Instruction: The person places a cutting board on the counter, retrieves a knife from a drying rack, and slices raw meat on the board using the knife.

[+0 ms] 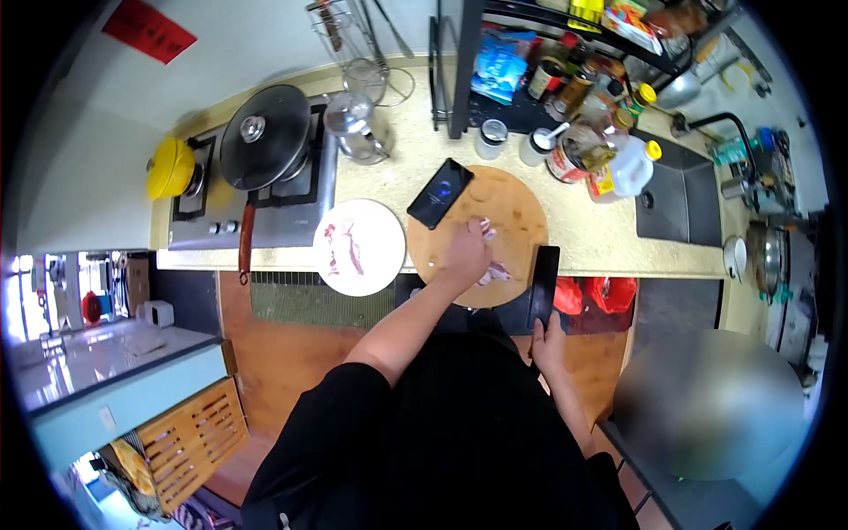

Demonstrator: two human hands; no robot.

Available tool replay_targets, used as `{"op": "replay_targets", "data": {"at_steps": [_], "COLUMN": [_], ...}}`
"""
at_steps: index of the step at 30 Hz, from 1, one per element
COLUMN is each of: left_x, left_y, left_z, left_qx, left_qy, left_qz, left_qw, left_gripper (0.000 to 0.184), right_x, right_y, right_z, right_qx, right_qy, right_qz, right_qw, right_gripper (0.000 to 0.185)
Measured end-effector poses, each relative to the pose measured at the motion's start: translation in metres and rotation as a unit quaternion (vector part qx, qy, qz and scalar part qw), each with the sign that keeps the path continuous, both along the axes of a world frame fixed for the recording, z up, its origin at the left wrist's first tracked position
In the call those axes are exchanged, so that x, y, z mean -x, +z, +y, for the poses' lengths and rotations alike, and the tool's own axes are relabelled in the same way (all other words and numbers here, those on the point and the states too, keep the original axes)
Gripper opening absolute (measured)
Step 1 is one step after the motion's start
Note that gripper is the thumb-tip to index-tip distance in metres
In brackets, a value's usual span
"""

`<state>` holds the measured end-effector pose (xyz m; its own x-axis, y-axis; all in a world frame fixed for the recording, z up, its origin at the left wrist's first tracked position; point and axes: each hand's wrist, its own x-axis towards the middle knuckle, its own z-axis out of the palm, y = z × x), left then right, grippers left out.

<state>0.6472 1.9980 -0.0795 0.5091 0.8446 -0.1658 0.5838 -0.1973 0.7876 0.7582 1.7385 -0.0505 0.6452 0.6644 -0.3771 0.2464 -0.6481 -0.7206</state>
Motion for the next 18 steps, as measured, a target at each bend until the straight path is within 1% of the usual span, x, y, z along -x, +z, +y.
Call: {"op": "replay_targets", "data": {"at_steps": [1,3,4,5,6,8,10,11,13,14,16,17,18], "left_x": [0.003,0.024,0.038,0.058,0.081,0.122,0.154,0.166,0.185,0.193,0.213,0.222,0.231], "left_y": [-0.001,-0.002,0.012,0.025,0.058,0.077,0.054,0.042,0.039,0.039,0.039,0.040,0.034], "left_z": [0.002,0.004,0.009,0.015,0.022,0.040,0.061,0.071,0.077,0.080,0.074,0.071,0.069], "left_qx": [0.021,-0.027,-0.053,-0.014,0.026,0.047,-0.026,-0.073,-0.162,-0.206,-0.191,-0.183,-0.134], "left_qy": [0.002,0.065,0.095,0.112,0.130,0.164,0.181,0.150,0.172,0.182,0.229,0.253,0.234], "left_qz": [-0.047,-0.142,-0.188,-0.144,-0.099,-0.059,-0.014,0.044,0.098,0.125,0.176,0.202,0.231], "left_qw": [0.999,0.987,0.976,0.983,0.986,0.984,0.983,0.985,0.967,0.953,0.938,0.928,0.935], "left_gripper": [0.046,0.044,0.044,0.042,0.041,0.039,0.041,0.047,0.051,0.053,0.055,0.056,0.053], "right_x": [-0.001,-0.002,-0.007,-0.011,-0.012,-0.012,-0.012,-0.009,-0.004,-0.001,0.006,0.011,0.013], "right_y": [0.003,0.005,-0.005,-0.016,-0.023,-0.017,-0.016,-0.012,0.007,0.016,0.027,0.031,0.030], "right_z": [0.002,0.005,0.004,0.004,0.003,0.012,0.019,0.024,0.040,0.047,0.056,0.059,0.060], "right_qx": [-0.009,-0.022,-0.046,-0.070,-0.092,-0.077,-0.070,-0.050,-0.010,-0.016,-0.027,-0.035,-0.023], "right_qy": [0.006,0.022,0.043,0.062,0.082,0.092,0.105,0.105,0.101,0.113,0.139,0.137,0.142], "right_qz": [0.001,0.005,-0.015,-0.034,-0.052,-0.047,-0.051,-0.041,-0.026,-0.036,-0.051,-0.041,-0.037], "right_qw": [1.000,0.999,0.998,0.995,0.991,0.992,0.991,0.992,0.994,0.993,0.989,0.989,0.989], "right_gripper": [0.015,0.016,0.014,0.013,0.011,0.012,0.011,0.013,0.017,0.018,0.018,0.018,0.018]}}
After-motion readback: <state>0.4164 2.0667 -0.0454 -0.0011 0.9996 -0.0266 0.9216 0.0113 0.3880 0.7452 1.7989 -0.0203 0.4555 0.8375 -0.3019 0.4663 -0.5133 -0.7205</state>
